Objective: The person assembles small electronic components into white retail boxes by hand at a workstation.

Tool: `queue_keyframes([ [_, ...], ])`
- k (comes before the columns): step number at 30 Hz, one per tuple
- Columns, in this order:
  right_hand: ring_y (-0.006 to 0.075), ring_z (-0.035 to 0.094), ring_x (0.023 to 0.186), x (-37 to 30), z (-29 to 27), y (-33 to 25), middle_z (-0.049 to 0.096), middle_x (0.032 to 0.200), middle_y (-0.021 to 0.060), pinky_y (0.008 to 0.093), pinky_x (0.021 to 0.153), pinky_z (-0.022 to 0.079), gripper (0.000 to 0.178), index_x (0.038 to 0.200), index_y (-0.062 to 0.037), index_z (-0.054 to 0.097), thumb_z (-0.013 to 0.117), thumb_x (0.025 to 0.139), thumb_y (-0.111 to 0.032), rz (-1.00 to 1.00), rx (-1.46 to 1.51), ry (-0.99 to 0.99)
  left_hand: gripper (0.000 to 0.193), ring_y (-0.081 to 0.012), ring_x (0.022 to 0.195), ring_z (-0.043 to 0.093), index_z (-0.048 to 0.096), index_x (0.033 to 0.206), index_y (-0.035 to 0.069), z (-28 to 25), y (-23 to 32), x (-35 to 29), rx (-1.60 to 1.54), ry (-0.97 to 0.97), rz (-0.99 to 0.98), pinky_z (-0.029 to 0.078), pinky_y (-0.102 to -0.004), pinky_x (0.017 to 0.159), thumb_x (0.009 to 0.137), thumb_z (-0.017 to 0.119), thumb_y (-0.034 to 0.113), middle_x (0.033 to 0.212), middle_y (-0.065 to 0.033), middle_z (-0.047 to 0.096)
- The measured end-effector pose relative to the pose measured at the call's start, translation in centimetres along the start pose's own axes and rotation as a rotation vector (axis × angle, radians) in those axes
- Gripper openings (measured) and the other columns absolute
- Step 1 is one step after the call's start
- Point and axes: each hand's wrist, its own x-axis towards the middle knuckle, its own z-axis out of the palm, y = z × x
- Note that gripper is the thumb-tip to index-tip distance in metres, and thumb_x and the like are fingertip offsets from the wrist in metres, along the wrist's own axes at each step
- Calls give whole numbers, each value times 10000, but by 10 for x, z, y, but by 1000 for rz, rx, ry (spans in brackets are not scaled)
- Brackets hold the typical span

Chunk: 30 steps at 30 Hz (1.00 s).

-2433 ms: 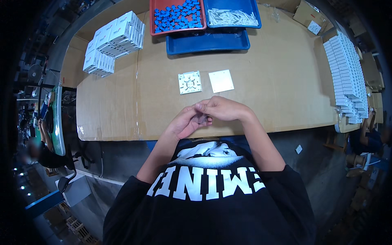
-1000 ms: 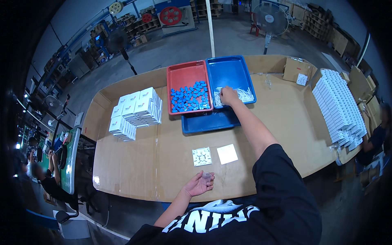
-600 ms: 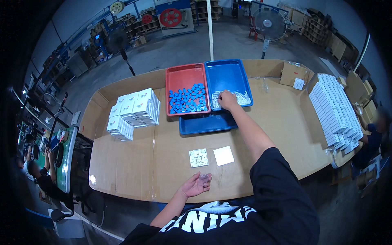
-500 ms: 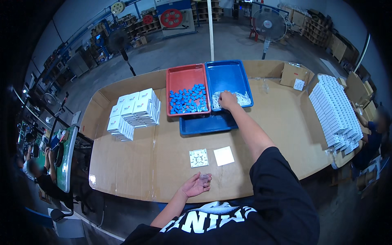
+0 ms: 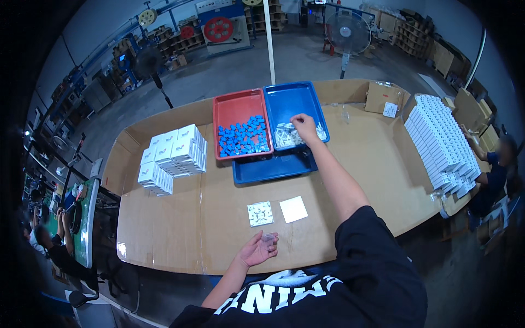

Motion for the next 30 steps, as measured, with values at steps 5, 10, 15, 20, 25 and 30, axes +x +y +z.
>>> queue_keyframes([
  [5,62,573,675,-114,-16,-61,741,906,53,216,596,440,163,1103,6,695,684,959,-72,342,423,-244,572,-196,935,690,500,1460,-2,-9,-9,-7,26,42,124,514,-391,1005,1105,435,442,1198,-59,721],
  [10,60,599,710,-266,-24,-100,757,956,64,222,626,480,132,1083,20,714,674,969,-31,607,460,-251,599,-209,973,673,444,1513,6,18,-16,17,-43,76,193,510,-386,996,1114,398,451,1192,-74,696],
  [15,43,587,725,-302,-25,-113,723,893,13,216,645,474,126,1081,6,718,696,971,-51,645,404,-325,595,-240,1035,659,468,1499,7,10,-4,28,119,42,115,512,-387,994,1119,377,456,1209,-81,679],
  [20,34,574,744,-303,-27,-112,673,814,-31,226,662,465,93,1035,-10,740,713,961,-59,489,277,-517,582,-250,1034,654,508,1460,10,4,-9,26,131,35,107,508,-398,986,1121,366,461,1206,-82,679],
  [25,50,596,754,-297,-30,-135,686,798,-9,241,675,478,108,1036,-1,743,710,960,-71,503,163,-657,559,-246,1039,656,561,1397,27,9,-13,23,164,50,121,506,-406,982,1115,380,475,1204,-86,682],
  [30,91,629,749,-290,-29,-141,706,807,34,264,694,498,110,1040,-9,744,700,954,-60,473,57,-773,487,-217,1004,664,583,1318,69,12,-12,20,194,69,120,523,-376,959,1106,421,476,1195,-80,682],
])
